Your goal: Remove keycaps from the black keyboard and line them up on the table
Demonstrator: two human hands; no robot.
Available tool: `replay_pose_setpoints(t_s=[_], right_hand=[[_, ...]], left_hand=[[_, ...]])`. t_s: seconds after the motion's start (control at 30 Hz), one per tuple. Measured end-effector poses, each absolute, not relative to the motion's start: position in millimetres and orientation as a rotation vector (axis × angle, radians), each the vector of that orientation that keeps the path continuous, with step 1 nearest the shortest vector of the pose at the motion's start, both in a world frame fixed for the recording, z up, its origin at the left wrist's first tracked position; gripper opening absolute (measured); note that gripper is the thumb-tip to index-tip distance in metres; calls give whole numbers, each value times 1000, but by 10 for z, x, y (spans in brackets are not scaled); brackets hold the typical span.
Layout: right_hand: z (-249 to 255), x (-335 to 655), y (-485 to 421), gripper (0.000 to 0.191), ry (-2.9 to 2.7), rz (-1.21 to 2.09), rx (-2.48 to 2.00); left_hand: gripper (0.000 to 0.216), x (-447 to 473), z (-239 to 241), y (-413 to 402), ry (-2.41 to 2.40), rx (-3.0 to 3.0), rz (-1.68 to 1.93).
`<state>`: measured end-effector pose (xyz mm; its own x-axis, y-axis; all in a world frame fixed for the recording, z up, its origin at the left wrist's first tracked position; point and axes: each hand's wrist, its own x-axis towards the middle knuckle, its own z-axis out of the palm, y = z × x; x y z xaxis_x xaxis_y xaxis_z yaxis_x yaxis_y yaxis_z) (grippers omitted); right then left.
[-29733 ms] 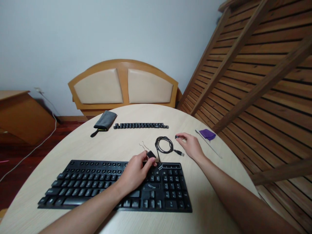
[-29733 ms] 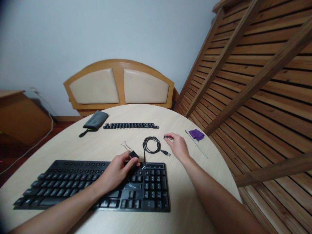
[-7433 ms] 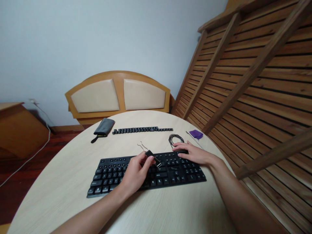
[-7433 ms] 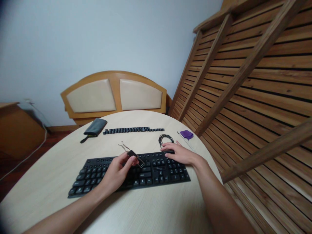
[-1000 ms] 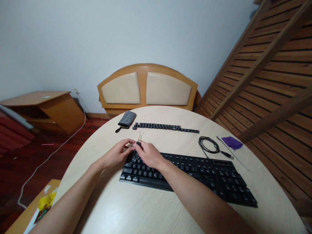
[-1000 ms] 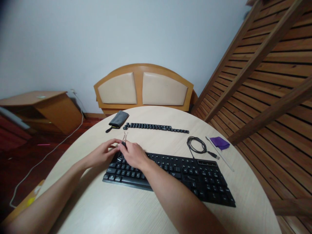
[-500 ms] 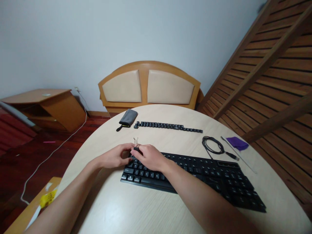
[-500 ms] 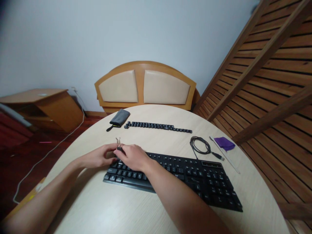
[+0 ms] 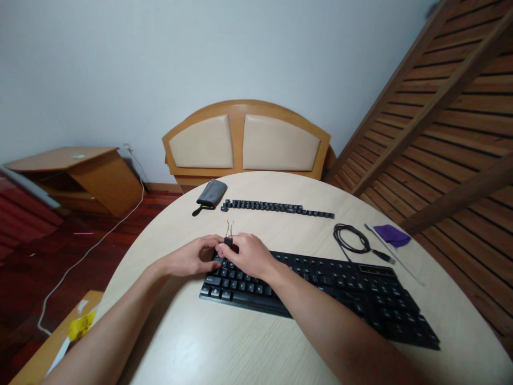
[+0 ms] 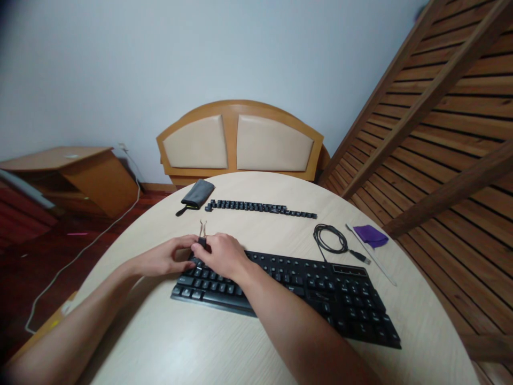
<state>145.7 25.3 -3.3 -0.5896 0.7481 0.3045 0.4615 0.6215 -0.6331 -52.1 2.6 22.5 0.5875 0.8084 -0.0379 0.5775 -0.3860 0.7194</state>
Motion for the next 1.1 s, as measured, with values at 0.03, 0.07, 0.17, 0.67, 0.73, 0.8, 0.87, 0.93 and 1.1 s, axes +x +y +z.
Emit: replay_pose_setpoints(t_s=[0.03,0.07,0.17,0.67,0.73,0.8,0.87,0.93,1.1], right_hand=[[-32,1461,256,34,-2293,680,-957],[-30,1464,256,35,-2308,668,-955],[-18,1465,247,36,-2407,544,-861],[-17,1450,221,36,-2399,402,-1005],[20,1457,215,33,-2373,509,-1020],[35,1461,222,32,-2340,596,-1027],[19,1462,243,33,-2297,661,-1034],[-20,1462,272,35,-2249,744,-1039],[-97,1458,316,39,-2137,902,-1025]], left_hand=[[25,-523,226,24,1099,2107,416],[24,-524,225,24,1101,2108,418],[21,-524,215,25,1098,2112,432],[23,-535,200,36,1062,2102,432],[22,-538,187,40,1060,2107,436],[21,-539,176,44,1054,2107,444],[19,-537,172,46,1040,2094,459],[16,-534,174,45,1020,2070,480],[14,-514,184,37,1016,2092,509]])
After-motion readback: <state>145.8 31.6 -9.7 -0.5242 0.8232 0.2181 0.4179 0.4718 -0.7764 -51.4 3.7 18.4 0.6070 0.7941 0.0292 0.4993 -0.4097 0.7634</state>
